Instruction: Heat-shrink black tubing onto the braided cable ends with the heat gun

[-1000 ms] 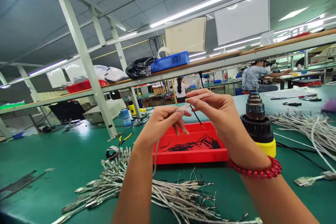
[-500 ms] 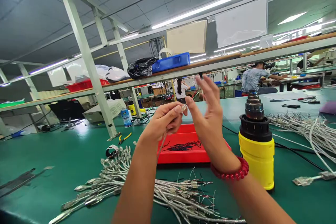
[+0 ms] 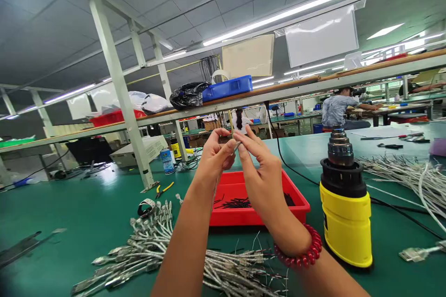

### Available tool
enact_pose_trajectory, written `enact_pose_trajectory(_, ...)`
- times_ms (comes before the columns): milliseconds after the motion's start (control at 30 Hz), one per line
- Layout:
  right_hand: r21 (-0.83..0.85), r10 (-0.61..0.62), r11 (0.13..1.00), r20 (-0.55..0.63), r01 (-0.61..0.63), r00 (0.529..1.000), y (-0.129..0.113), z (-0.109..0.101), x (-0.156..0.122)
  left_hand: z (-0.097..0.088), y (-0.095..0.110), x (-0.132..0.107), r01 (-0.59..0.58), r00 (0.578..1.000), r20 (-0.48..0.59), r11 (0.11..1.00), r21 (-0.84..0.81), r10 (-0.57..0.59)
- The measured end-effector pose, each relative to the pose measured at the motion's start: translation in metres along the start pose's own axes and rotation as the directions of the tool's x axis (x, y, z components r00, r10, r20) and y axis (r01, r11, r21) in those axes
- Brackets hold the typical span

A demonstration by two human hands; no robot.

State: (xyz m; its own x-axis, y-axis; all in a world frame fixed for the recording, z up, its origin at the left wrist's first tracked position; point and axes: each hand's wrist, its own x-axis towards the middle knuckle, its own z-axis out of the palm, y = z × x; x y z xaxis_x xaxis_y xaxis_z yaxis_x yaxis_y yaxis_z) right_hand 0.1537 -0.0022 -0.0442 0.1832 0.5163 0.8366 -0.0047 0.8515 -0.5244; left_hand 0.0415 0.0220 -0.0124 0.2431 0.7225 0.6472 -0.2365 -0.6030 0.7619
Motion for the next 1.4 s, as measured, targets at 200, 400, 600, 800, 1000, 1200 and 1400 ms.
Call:
enact_pose_trajectory(200, -0.214, -0.077, 0.973, 0.046, 0.086, 0.996, 0.021, -0.004, 0.008, -0.008, -0.009, -0.001, 0.042, 0.991, 0.114, 0.974, 0.221, -0.068)
enact_pose_trajectory(400, -0.238, 0.028, 0.971, 0.162, 0.012, 0.986, 0.037, -0.027, 0.025, 0.003, -0.029, 0.003, 0.077, 0.983, 0.143, 0.965, 0.25, -0.116)
enact_pose_trajectory(600, 0.337, 0.321, 0.885, 0.062, -0.322, 0.945, 0.039, -0.025, 0.029, 0.014, -0.021, -0.004, -0.095, 0.99, 0.137, 0.826, 0.556, 0.022)
enact_pose_trajectory(800, 0.485, 0.351, 0.811, 0.043, -0.327, 0.935, 0.024, -0.015, 0.024, 0.014, 0.002, -0.011, -0.128, 0.985, 0.169, 0.749, 0.65, 0.021)
enact_pose_trajectory(1000, 0.398, 0.295, 0.876, 0.009, -0.274, 0.955, 0.01, -0.017, 0.022, 0.007, 0.01, -0.013, -0.093, 0.985, 0.173, 0.77, 0.632, -0.023)
enact_pose_trajectory(1200, 0.501, 0.362, 0.803, 0.017, -0.321, 0.932, 0.002, -0.015, 0.024, 0.005, 0.018, -0.016, -0.088, 0.978, 0.203, 0.787, 0.61, -0.047)
enact_pose_trajectory(1400, 0.58, 0.367, 0.732, 0.108, -0.359, 0.924, -0.002, -0.016, 0.024, 0.002, 0.02, -0.016, -0.068, 0.972, 0.23, 0.865, 0.497, -0.056)
